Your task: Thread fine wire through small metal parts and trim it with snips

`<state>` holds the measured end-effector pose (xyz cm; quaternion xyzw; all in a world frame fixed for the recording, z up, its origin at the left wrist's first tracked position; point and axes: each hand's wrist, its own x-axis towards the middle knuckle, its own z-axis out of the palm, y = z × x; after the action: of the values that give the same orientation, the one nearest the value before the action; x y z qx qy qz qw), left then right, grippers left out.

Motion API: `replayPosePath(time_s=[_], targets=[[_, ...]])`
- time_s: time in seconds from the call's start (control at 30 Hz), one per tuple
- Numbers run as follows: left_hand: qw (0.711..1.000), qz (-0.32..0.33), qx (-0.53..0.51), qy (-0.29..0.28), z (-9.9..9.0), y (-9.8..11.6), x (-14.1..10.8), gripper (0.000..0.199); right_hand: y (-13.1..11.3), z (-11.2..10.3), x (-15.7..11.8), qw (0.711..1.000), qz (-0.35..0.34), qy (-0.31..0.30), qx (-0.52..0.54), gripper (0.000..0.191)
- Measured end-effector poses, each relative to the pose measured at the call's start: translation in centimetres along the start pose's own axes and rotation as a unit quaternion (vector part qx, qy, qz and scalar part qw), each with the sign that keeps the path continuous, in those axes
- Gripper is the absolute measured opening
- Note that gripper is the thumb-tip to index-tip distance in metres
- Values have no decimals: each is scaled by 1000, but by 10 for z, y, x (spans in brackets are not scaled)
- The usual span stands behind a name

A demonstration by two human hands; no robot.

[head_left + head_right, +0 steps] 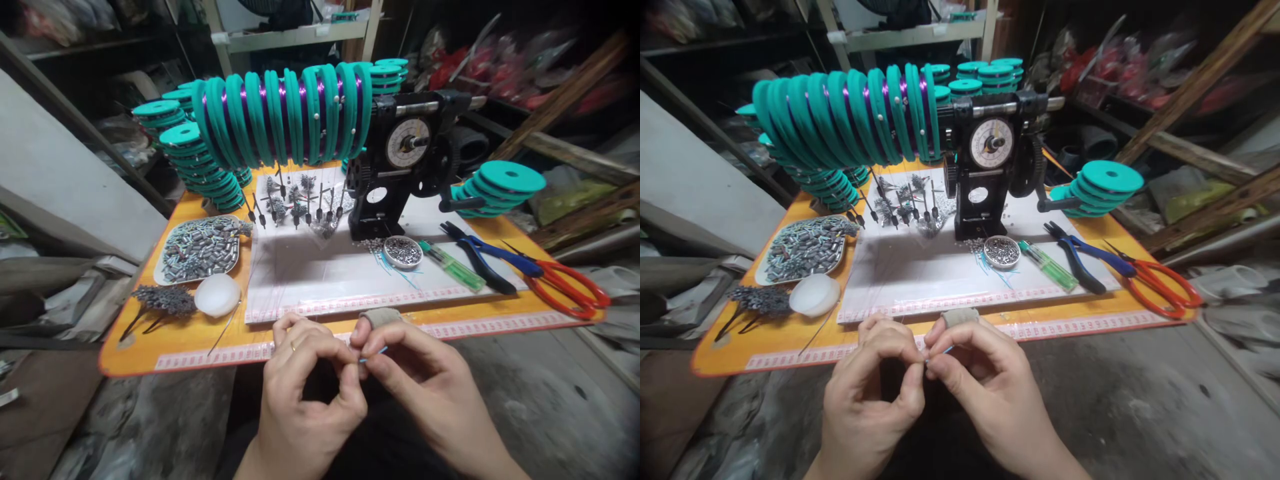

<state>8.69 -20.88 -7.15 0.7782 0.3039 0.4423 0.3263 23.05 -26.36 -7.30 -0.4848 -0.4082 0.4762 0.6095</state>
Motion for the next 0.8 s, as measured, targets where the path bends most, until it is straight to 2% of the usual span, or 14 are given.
replayPosePath(time_s=[0.27, 0.5, 0.8], targets=[[1000, -4, -11, -7, -1, -3, -4, 21, -1, -1, -3, 999, -29, 8, -37, 11], [1000, -2, -17, -2, 0, -3, -4, 21, 0, 2, -3, 998, -35, 14, -45, 7], [997, -38, -74, -8, 3, -4, -7, 19, 6, 4, -5, 996, -54, 34, -61, 11]])
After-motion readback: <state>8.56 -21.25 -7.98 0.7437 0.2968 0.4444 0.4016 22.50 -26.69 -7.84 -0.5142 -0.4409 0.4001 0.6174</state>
